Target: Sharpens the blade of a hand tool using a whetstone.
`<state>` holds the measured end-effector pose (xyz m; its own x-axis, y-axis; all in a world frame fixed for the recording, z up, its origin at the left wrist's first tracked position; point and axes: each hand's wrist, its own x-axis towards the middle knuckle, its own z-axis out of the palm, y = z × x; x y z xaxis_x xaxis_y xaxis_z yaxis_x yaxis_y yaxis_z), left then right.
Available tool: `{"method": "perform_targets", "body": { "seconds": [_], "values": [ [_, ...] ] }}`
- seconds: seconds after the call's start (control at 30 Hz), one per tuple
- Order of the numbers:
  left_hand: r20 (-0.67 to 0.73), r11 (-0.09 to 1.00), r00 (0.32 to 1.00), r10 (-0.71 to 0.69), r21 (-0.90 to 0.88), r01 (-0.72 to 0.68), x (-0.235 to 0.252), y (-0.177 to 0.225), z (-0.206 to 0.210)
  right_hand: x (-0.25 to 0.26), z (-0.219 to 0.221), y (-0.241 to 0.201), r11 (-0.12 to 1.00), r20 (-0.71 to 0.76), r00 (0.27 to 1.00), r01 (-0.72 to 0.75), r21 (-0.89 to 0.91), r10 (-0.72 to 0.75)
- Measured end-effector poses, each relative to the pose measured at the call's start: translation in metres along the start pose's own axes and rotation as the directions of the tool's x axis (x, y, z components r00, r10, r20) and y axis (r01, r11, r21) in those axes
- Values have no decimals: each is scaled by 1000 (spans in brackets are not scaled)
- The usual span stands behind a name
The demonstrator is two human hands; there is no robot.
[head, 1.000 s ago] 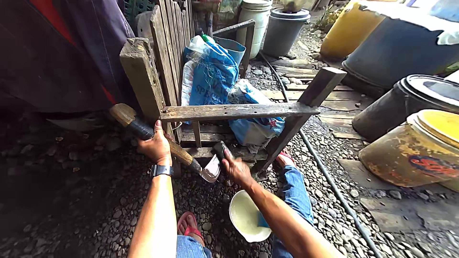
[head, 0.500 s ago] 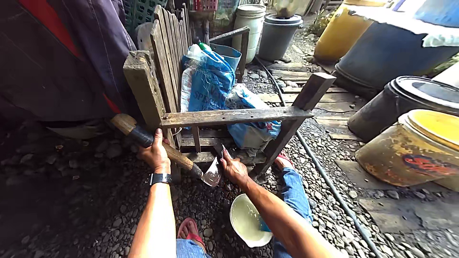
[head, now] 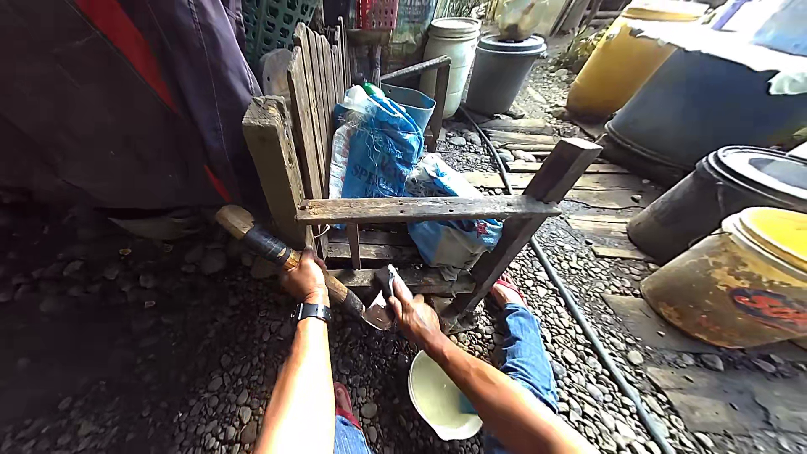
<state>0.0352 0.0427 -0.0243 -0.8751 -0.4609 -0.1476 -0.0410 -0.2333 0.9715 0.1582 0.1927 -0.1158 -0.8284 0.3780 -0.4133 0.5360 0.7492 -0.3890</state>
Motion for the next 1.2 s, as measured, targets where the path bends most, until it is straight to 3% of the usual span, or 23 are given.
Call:
{"method": "perform_targets", "body": {
  "seconds": [0.13, 0.3, 0.43, 0.5, 0.63, 0.7, 0.87, 1.07, 1.2],
  "values": [
    [37, 999, 999, 32, 14, -33, 7, -2, 5, -6, -4, 14, 994, 32, 994, 102, -50, -100],
    [68, 998, 996, 53, -33, -51, 12, -5, -2, 29, -22, -11, 993, 3, 993, -117, -20, 117],
    [86, 996, 993, 85, -49, -81, 13, -8, -3, -17, 15, 7, 991, 32, 993, 119, -59, -117],
    [95, 994, 991, 99, -48, -95, 14, -8, -4, -16, 19, 14, 986, 17, 989, 146, -76, -145],
    [101, 994, 990, 100, -43, -96, 13, -8, -6, 28, -24, -2, 995, -43, 994, -103, -17, 102],
    [89, 995, 992, 94, -35, -92, 10, -6, -5, 27, -21, -6, 991, -44, 990, -136, -2, 135],
    [81, 996, 992, 93, -10, -92, 11, -5, -5, -21, 18, 13, 984, 29, 990, 139, -110, -137],
    [98, 992, 988, 119, -50, -115, 12, -6, -7, 31, -29, -10, 991, -12, 992, -124, -52, 124],
    [72, 997, 994, 78, -13, -77, 9, -3, -4, -16, 4, 5, 991, 36, 997, 73, -108, -70]
  ]
}}
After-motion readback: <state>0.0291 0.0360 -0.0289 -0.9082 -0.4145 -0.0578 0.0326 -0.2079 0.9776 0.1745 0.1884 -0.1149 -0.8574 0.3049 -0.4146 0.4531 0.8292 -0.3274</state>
